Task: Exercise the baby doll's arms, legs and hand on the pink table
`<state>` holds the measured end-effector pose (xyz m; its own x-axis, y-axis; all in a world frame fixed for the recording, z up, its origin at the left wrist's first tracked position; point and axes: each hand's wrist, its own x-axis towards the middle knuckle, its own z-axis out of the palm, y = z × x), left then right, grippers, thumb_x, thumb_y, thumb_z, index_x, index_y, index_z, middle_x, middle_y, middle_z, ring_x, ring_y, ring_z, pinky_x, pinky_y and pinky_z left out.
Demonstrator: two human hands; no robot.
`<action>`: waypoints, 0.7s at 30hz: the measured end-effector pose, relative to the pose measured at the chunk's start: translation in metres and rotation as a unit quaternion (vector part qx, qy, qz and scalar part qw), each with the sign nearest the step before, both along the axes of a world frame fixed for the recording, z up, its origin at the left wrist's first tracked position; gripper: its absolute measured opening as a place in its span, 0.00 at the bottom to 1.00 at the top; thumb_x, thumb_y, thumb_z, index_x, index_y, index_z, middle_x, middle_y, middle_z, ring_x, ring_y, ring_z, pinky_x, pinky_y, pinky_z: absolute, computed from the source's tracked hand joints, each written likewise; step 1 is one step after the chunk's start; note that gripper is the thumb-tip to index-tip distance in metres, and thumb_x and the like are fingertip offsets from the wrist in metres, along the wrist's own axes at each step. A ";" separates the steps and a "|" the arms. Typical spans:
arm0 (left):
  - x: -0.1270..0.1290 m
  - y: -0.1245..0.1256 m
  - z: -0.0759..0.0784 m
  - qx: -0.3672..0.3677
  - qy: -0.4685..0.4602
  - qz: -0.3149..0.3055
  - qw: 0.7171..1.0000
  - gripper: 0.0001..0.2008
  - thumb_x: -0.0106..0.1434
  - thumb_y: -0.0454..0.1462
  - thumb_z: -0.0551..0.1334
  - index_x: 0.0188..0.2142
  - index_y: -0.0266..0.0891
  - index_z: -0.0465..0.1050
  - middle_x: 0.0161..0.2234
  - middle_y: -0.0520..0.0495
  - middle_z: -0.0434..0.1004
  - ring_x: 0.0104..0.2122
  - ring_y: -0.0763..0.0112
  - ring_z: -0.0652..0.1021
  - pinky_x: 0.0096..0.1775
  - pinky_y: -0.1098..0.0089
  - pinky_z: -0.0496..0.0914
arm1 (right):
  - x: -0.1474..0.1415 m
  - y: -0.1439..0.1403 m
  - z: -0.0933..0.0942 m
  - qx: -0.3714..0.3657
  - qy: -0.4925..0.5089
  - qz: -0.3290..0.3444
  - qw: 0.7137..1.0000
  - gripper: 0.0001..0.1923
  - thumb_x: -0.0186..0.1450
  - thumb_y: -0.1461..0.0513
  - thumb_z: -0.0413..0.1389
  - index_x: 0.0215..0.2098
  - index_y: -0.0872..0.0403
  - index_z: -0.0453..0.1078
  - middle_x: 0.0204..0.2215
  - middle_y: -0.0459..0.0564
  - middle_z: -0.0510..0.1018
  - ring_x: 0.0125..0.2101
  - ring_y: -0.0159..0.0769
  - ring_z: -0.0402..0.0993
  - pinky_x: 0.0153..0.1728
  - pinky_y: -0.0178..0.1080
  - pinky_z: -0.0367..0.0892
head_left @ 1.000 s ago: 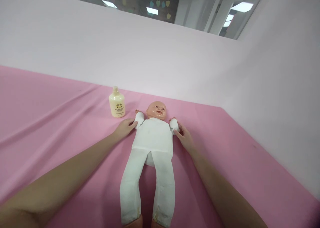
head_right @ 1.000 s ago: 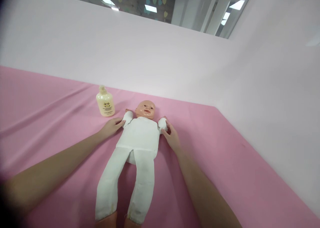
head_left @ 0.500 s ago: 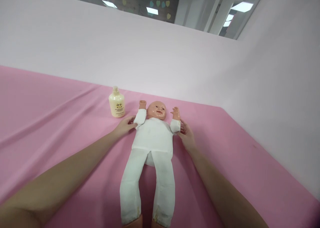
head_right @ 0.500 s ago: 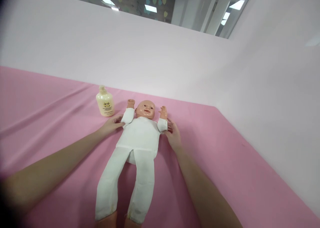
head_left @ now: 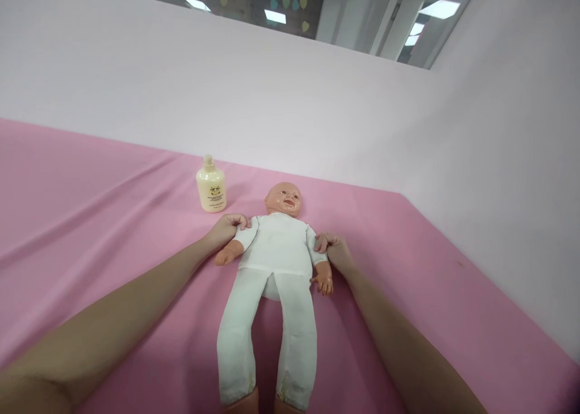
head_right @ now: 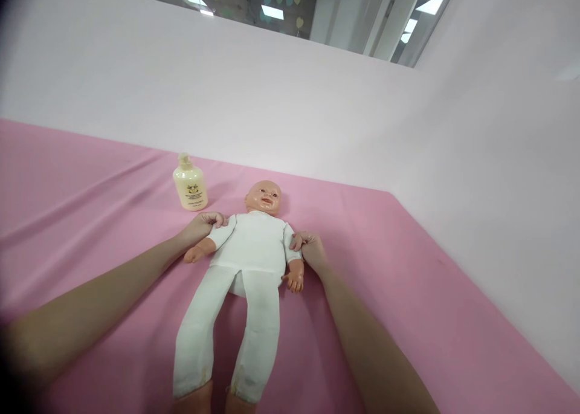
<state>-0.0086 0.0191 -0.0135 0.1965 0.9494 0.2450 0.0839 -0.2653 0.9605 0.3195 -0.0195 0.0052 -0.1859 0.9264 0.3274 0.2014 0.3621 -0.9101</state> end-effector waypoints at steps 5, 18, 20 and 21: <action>-0.003 -0.003 0.003 -0.004 -0.002 -0.048 0.999 0.06 0.44 0.34 0.61 0.23 0.40 0.63 0.31 0.50 0.73 0.35 0.67 0.74 0.40 0.65 0.70 | 0.000 -0.002 -0.001 -0.024 -0.009 -0.001 1.000 0.08 0.47 0.66 0.50 0.18 0.49 0.70 0.24 0.43 0.76 0.30 0.34 0.71 0.43 0.44 0.67; 0.001 -0.007 0.005 0.023 -0.010 0.009 1.000 0.16 0.53 0.43 0.64 0.40 0.42 0.64 0.40 0.49 0.73 0.38 0.65 0.75 0.41 0.63 0.70 | -0.001 0.002 -0.007 -0.080 0.071 -0.077 0.991 0.10 0.55 0.56 0.57 0.34 0.51 0.73 0.33 0.47 0.79 0.37 0.40 0.72 0.43 0.43 0.66; 0.002 -0.007 0.004 0.062 0.029 0.053 0.996 0.17 0.55 0.45 0.63 0.41 0.42 0.64 0.42 0.48 0.72 0.41 0.65 0.75 0.44 0.63 0.70 | 0.000 0.001 -0.006 -0.087 0.043 -0.082 0.992 0.11 0.58 0.55 0.54 0.35 0.51 0.73 0.31 0.46 0.78 0.34 0.38 0.71 0.40 0.42 0.66; 0.002 -0.007 0.004 0.079 0.046 0.070 0.993 0.17 0.56 0.45 0.62 0.42 0.42 0.64 0.44 0.47 0.72 0.43 0.65 0.74 0.46 0.63 0.69 | 0.000 0.000 -0.005 -0.086 0.028 -0.085 0.992 0.12 0.58 0.54 0.54 0.35 0.51 0.73 0.30 0.46 0.77 0.33 0.37 0.70 0.39 0.41 0.66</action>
<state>-0.0065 0.0121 -0.0095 0.0946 0.9199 0.3805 0.2156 -0.3921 0.8943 0.3191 -0.0192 0.0004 -0.0089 0.9858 0.1679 0.1932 0.1665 -0.9669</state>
